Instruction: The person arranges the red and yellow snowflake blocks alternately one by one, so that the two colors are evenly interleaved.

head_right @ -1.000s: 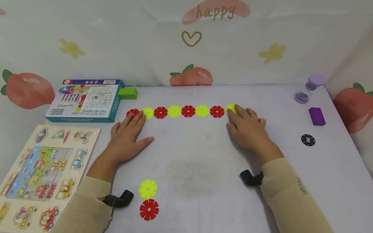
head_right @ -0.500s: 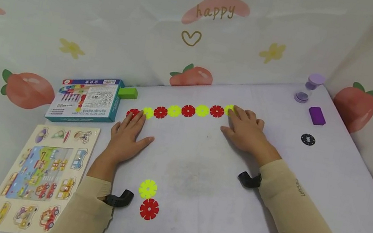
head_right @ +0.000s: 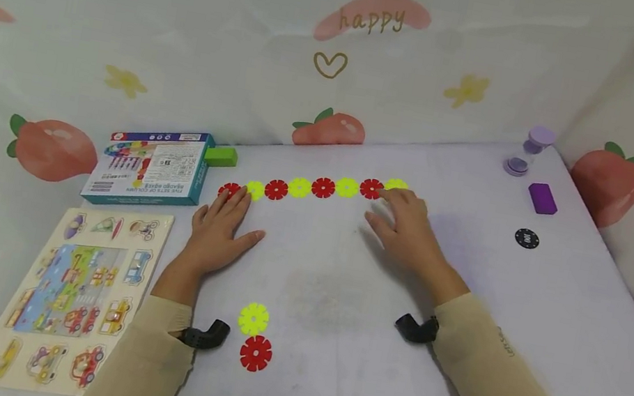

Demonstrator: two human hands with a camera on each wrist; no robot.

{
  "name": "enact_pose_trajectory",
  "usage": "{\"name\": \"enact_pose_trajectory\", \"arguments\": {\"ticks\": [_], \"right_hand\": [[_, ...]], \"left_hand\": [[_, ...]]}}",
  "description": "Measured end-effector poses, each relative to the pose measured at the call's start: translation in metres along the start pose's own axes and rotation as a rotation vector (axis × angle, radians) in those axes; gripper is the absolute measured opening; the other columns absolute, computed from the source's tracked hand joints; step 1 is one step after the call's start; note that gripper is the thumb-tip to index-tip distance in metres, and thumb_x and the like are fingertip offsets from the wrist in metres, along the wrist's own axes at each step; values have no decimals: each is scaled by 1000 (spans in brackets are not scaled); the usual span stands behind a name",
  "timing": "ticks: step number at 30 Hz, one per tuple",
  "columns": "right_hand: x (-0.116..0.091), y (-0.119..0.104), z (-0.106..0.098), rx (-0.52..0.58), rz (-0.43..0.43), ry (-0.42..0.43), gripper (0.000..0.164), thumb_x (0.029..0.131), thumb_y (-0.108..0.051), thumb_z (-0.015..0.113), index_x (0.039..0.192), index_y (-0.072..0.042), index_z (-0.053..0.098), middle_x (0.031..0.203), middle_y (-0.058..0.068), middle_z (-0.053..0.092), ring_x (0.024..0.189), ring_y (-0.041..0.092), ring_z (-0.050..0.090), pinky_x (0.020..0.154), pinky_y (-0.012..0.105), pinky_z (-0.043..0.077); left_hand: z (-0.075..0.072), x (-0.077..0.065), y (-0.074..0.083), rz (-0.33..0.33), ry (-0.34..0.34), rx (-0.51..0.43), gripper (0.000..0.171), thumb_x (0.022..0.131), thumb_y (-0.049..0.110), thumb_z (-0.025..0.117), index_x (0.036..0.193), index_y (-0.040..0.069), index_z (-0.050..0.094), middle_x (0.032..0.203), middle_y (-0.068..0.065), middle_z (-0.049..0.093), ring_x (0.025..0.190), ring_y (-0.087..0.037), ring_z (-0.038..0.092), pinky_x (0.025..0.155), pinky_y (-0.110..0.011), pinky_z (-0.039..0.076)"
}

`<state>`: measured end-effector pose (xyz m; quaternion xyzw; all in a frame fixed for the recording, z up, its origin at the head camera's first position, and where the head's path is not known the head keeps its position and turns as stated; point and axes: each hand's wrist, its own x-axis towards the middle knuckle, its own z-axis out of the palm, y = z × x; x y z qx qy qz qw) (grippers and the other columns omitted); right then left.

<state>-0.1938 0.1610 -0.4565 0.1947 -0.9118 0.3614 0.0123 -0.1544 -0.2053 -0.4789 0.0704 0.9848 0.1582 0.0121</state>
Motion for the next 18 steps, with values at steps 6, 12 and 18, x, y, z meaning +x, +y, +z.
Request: {"name": "enact_pose_trajectory", "arguments": {"ticks": [6, 12, 18], "right_hand": [[-48, -57, 45, 351, -176, -102, 49, 89, -34, 68, 130, -10, 54, 118, 3, 57, 99, 17, 55, 80, 35, 49], [-95, -108, 84, 195, -358, -372, 59, 83, -50, 69, 131, -19, 55, 118, -9, 54, 106, 7, 48, 88, 34, 44], [-114, -126, 102, -30, -444, -386, 38, 81, -43, 74, 114, -29, 62, 111, -14, 47, 100, 5, 40, 79, 29, 37]], "left_hand": [[-2, 0, 2, -9, 0, -2, 90, 84, 71, 47, 154, 21, 20, 159, 5, 9, 144, -25, -2, 107, -60, 1], [-2, -1, 2, -2, -5, 2, 90, 85, 70, 46, 154, 20, 20, 159, 4, 10, 144, -26, -1, 107, -61, 2], [-2, 0, 3, 4, 3, 5, 90, 84, 70, 47, 154, 20, 21, 159, 3, 11, 144, -27, 0, 107, -61, 2]]}}
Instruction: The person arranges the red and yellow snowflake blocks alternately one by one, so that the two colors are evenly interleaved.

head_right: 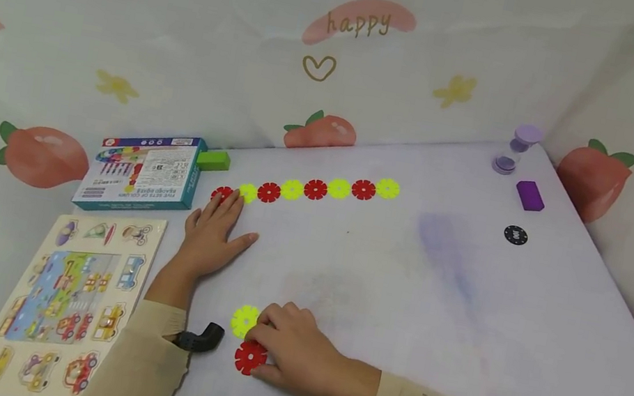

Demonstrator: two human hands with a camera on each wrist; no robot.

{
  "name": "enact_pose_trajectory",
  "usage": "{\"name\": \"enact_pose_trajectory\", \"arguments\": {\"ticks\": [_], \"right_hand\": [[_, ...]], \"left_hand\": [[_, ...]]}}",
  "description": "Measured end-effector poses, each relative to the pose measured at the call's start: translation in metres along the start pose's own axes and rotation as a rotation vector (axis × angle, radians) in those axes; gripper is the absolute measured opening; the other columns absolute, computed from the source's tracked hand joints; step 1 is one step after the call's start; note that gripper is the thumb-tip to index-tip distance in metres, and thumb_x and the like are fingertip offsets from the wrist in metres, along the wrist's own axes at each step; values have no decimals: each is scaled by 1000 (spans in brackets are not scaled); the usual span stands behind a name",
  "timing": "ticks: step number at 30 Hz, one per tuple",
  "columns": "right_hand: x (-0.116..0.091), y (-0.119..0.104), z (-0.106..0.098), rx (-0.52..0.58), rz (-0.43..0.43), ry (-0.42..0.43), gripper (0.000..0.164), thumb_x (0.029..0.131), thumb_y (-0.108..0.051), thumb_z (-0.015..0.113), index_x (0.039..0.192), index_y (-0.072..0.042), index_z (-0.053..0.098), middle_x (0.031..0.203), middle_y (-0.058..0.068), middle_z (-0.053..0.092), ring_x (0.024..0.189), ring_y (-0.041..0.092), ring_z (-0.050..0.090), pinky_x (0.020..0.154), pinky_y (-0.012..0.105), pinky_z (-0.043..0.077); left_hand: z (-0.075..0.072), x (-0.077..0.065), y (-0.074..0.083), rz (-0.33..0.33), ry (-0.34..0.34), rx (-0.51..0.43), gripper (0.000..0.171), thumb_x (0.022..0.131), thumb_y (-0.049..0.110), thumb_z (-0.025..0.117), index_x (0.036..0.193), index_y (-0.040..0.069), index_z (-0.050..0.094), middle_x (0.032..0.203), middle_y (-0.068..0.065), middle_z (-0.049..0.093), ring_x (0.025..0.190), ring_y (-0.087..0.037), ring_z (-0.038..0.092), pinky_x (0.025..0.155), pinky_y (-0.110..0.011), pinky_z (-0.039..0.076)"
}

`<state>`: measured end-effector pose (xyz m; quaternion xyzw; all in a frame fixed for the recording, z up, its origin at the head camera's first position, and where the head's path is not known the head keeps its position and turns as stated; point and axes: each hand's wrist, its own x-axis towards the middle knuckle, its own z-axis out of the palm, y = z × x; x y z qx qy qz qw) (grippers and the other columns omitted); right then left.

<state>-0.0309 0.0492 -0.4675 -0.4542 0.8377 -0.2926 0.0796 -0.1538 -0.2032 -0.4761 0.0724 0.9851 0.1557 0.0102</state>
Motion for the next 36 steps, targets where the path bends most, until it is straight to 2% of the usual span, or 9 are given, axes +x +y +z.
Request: {"name": "enact_pose_trajectory", "arguments": {"ticks": [3, 8, 11, 16, 19, 22, 26, 31, 36], "right_hand": [[0, -2, 2, 7, 0, 7, 31, 80, -35, 77, 108, -31, 64, 107, -15, 46, 97, 4, 40, 77, 28, 36], [3, -3, -1, -37, -29, -32, 40, 83, -36, 74, 121, -32, 63, 105, -13, 47, 96, 4, 42, 78, 28, 39], [3, -2, -5, -14, -7, -82, 37, 83, -38, 74, 116, -29, 61, 103, -14, 47, 95, 4, 42, 77, 27, 39], [1, 6, -22, 209, 48, -179, 27, 85, -27, 74, 105, -27, 55, 95, -19, 52, 86, 0, 48, 74, 23, 44], [2, 17, -41, 363, 43, -176, 21, 90, -18, 68, 106, -28, 59, 95, -19, 58, 84, 1, 54, 75, 22, 48], [4, 35, -66, 474, 83, -63, 22, 93, -13, 62, 111, -25, 61, 99, -13, 61, 84, 7, 59, 74, 26, 51], [6, 74, -102, 550, 232, 230, 18, 94, -6, 58, 108, -17, 63, 98, -2, 64, 80, 20, 62, 71, 37, 54], [-4, 138, -136, 498, 479, 527, 23, 97, -19, 58, 119, -16, 65, 110, 4, 64, 88, 28, 60, 72, 37, 51], [-25, 185, -147, 388, 668, 664, 38, 98, -31, 55, 133, -16, 57, 124, 6, 57, 87, 25, 61, 62, 24, 49]], "left_hand": [[1, 0, -1, 2, -5, 3, 90, 84, 71, 46, 154, 20, 21, 159, 4, 10, 144, -26, -1, 107, -60, 2], [1, 0, -3, -2, 3, 5, 90, 84, 72, 46, 154, 20, 22, 159, 4, 10, 144, -25, -1, 107, -60, 2], [1, 0, -3, -3, 5, 2, 90, 84, 71, 46, 154, 20, 22, 159, 5, 10, 144, -25, -1, 107, -60, 2], [2, 0, -2, 3, 6, -11, 90, 84, 70, 47, 154, 20, 22, 159, 4, 11, 144, -25, -1, 107, -60, 1], [1, 0, -1, -2, 1, -13, 90, 84, 70, 48, 154, 20, 22, 159, 4, 11, 144, -25, -1, 107, -60, 1], [1, 0, 0, -9, -4, -15, 90, 84, 70, 48, 154, 20, 21, 159, 5, 10, 144, -25, -2, 107, -60, 1], [1, 0, -1, -17, -5, -8, 91, 84, 71, 47, 154, 21, 20, 159, 5, 9, 144, -24, -3, 107, -60, 1], [2, 1, -1, -17, -9, -2, 91, 83, 73, 45, 154, 22, 20, 159, 7, 8, 144, -23, -3, 107, -60, 1], [3, 2, -2, -13, -8, 3, 91, 83, 73, 45, 154, 22, 19, 159, 8, 7, 144, -24, -3, 107, -60, 1]]}}
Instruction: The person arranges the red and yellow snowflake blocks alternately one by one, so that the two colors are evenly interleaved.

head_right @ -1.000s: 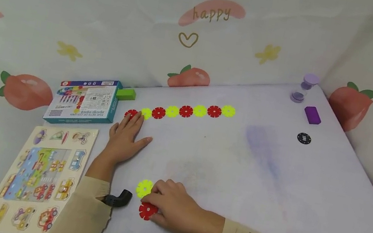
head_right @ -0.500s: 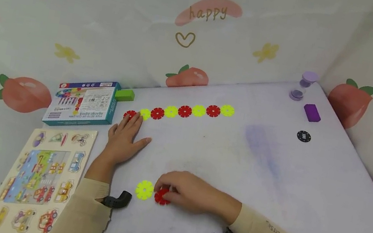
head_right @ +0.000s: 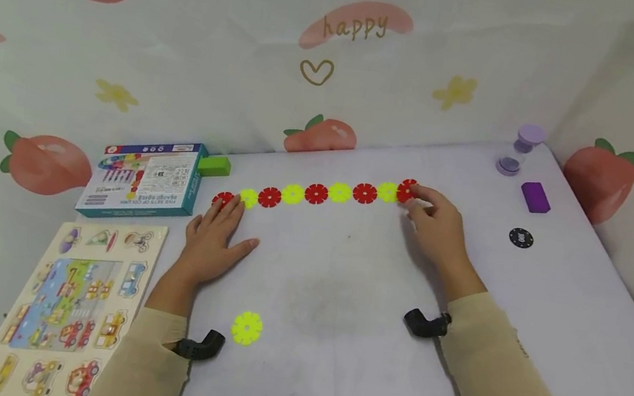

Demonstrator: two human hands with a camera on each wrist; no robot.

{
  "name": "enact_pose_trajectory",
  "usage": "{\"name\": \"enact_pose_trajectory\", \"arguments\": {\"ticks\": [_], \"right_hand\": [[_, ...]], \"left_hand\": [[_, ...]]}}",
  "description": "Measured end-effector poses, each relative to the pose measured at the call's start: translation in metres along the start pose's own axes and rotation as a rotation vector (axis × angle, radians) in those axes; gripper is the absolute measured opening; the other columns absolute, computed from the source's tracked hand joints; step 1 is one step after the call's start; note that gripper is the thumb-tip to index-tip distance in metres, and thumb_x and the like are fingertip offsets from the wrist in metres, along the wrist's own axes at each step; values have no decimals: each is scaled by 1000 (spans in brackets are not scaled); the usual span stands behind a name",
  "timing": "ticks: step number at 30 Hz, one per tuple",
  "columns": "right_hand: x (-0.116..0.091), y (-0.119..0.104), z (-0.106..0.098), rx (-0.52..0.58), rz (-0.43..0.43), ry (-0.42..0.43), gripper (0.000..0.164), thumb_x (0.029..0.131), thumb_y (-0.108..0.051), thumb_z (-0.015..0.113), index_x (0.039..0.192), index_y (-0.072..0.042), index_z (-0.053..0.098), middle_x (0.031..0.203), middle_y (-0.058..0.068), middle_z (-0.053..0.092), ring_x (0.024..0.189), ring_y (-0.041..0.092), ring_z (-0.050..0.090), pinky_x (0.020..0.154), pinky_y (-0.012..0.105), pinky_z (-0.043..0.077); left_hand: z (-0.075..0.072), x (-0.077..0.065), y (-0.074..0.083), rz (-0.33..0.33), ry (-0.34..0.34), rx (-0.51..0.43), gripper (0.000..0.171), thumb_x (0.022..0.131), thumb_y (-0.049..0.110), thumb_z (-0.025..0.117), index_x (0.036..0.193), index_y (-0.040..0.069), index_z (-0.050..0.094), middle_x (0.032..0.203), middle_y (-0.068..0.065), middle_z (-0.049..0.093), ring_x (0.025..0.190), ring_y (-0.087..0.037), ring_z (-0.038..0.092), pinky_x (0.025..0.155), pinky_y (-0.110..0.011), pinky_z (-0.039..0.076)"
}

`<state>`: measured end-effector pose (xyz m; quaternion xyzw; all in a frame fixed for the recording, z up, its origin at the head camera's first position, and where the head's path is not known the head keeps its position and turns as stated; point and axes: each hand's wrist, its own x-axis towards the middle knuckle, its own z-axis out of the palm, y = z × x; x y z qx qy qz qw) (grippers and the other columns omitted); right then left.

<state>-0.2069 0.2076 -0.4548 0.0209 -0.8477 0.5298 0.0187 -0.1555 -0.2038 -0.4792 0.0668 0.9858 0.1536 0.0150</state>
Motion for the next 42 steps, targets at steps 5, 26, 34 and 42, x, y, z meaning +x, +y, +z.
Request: {"name": "enact_pose_trajectory", "arguments": {"ticks": [5, 26, 34, 42], "right_hand": [[3, 6, -10, -118, 70, -7, 46, 97, -37, 54, 135, -11, 55, 125, 13, 55, 96, 28, 57, 75, 33, 50], [-2, 5, -3, -612, -103, -233, 69, 96, -43, 52, 152, -13, 27, 159, 10, 12, 138, 46, 9, 87, 70, 18], [-32, -40, 40, -44, -257, -198, 49, 92, -32, 65, 135, -13, 51, 131, 7, 51, 111, 24, 53, 88, 47, 46], [-106, -72, 133, -43, -394, -705, 61, 86, -47, 68, 136, -15, 50, 124, -5, 56, 106, 11, 53, 89, 34, 46]], "left_hand": [[-3, 0, 0, 8, 11, 0, 91, 83, 72, 47, 154, 21, 20, 159, 6, 9, 144, -25, -2, 107, -60, 2], [-4, 0, 5, -6, -15, 0, 91, 84, 71, 48, 154, 21, 20, 159, 6, 9, 144, -24, -3, 107, -60, 1], [-4, -2, 4, -6, -14, 0, 91, 84, 71, 47, 154, 21, 20, 159, 6, 9, 144, -24, -3, 107, -61, 2], [-1, -2, 2, 6, 2, 1, 89, 84, 70, 47, 154, 20, 21, 159, 5, 10, 144, -24, -3, 107, -60, 1]]}}
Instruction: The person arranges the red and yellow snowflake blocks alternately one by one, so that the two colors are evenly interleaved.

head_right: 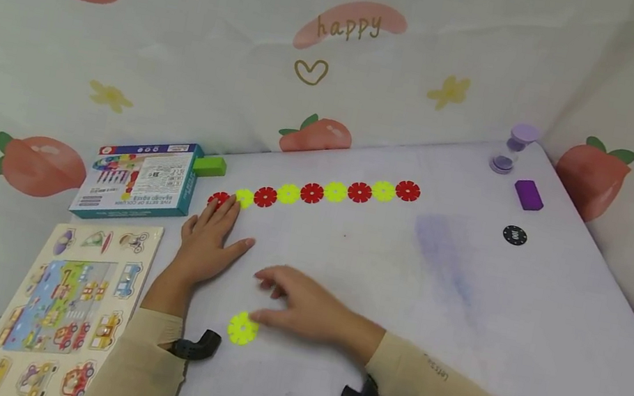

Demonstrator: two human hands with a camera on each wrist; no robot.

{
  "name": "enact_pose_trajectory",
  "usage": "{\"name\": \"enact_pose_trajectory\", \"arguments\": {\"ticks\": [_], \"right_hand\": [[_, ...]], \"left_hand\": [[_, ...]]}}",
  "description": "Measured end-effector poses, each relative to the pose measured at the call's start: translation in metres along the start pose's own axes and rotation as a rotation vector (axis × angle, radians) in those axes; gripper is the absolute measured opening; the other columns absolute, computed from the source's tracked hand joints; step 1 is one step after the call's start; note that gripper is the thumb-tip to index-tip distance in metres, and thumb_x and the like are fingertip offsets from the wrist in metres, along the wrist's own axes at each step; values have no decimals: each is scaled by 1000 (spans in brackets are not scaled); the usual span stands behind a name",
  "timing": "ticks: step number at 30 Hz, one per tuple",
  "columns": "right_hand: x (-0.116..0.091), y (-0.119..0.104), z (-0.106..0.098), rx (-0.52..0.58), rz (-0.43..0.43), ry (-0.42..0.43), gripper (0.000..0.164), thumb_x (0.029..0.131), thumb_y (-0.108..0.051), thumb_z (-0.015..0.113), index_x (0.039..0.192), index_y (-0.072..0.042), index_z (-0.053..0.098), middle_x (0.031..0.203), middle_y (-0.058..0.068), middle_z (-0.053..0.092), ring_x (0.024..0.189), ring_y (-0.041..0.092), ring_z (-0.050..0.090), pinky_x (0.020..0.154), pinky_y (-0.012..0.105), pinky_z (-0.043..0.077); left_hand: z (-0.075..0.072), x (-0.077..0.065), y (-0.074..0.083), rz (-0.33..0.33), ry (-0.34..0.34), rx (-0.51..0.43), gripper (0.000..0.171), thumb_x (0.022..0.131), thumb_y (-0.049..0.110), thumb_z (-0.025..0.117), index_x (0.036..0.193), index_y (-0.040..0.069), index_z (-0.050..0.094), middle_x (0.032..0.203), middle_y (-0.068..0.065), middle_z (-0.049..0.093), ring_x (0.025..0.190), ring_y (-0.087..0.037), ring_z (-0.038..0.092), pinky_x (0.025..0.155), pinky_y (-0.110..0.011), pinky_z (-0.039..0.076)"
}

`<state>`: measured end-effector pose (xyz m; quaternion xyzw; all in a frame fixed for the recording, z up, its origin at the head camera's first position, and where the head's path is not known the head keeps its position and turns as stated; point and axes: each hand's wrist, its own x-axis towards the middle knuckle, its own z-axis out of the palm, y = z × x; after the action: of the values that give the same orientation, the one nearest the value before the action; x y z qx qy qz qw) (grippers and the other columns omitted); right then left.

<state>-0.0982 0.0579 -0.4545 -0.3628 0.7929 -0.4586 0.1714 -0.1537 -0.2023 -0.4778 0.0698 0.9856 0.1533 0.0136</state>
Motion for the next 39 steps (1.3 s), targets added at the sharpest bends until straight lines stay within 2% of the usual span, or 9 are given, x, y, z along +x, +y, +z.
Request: {"name": "enact_pose_trajectory", "arguments": {"ticks": [3, 7, 10, 17, 23, 26, 30, 35, 39], "right_hand": [[1, -12, 29, -239, -99, -103, 62, 85, -50, 67, 136, -18, 51, 126, -9, 50, 111, 8, 45, 90, 31, 41], [2, -19, 47, -415, -138, -77, 45, 85, -38, 72, 125, -22, 60, 120, -10, 46, 107, 9, 41, 83, 29, 37], [1, -19, 47, -384, -112, -63, 31, 84, -27, 74, 113, -22, 63, 113, -10, 47, 104, 9, 42, 84, 27, 38], [-1, -20, 29, -313, 58, -60, 38, 79, -28, 80, 108, -16, 60, 99, -9, 45, 90, 6, 44, 74, 17, 43], [1, -9, -11, -93, 151, -79, 22, 87, -20, 72, 102, -23, 56, 87, -12, 57, 80, 7, 54, 71, 24, 49], [2, 8, -45, 36, 168, 73, 18, 91, -14, 65, 106, -21, 58, 91, -7, 61, 78, 12, 59, 71, 31, 52], [-4, 38, -93, 128, 247, 370, 13, 95, -12, 60, 107, -16, 63, 95, 2, 63, 78, 24, 62, 68, 37, 53], [-26, 75, -148, 71, 386, 664, 21, 97, -23, 57, 114, -12, 64, 106, 4, 62, 89, 24, 60, 66, 30, 50], [-45, 102, -177, -38, 513, 819, 26, 99, -19, 52, 121, -7, 59, 111, 9, 58, 92, 21, 58, 69, 21, 48]], "left_hand": [[0, 0, 0, 8, 11, 4, 89, 85, 69, 48, 154, 19, 22, 159, 5, 10, 144, -24, -2, 107, -60, 2], [-1, -1, 0, 10, 16, 3, 88, 86, 67, 49, 154, 18, 22, 159, 4, 11, 144, -25, -1, 107, -61, 2], [-2, -1, 1, 8, 7, -3, 88, 86, 67, 49, 154, 18, 22, 159, 4, 11, 144, -25, -1, 107, -61, 2], [-3, 0, 1, -2, -2, 6, 88, 85, 68, 49, 154, 20, 21, 159, 4, 10, 144, -25, -1, 107, -60, 2], [-2, -1, 1, -16, -13, 4, 90, 84, 70, 48, 154, 21, 19, 159, 5, 9, 144, -24, -3, 107, -60, 1], [-1, 0, 1, -15, -11, 5, 91, 83, 72, 47, 154, 22, 19, 159, 5, 9, 144, -24, -3, 107, -60, 1], [-1, 1, 1, -11, -9, 5, 91, 84, 72, 46, 154, 21, 19, 159, 5, 9, 144, -24, -2, 107, -60, 2], [-1, 0, 1, -6, -6, 1, 91, 84, 71, 47, 154, 21, 20, 159, 4, 9, 144, -25, -2, 107, -60, 2], [0, 0, 0, -7, 0, 5, 91, 83, 72, 47, 154, 21, 20, 159, 5, 9, 144, -25, -2, 107, -60, 2]]}}
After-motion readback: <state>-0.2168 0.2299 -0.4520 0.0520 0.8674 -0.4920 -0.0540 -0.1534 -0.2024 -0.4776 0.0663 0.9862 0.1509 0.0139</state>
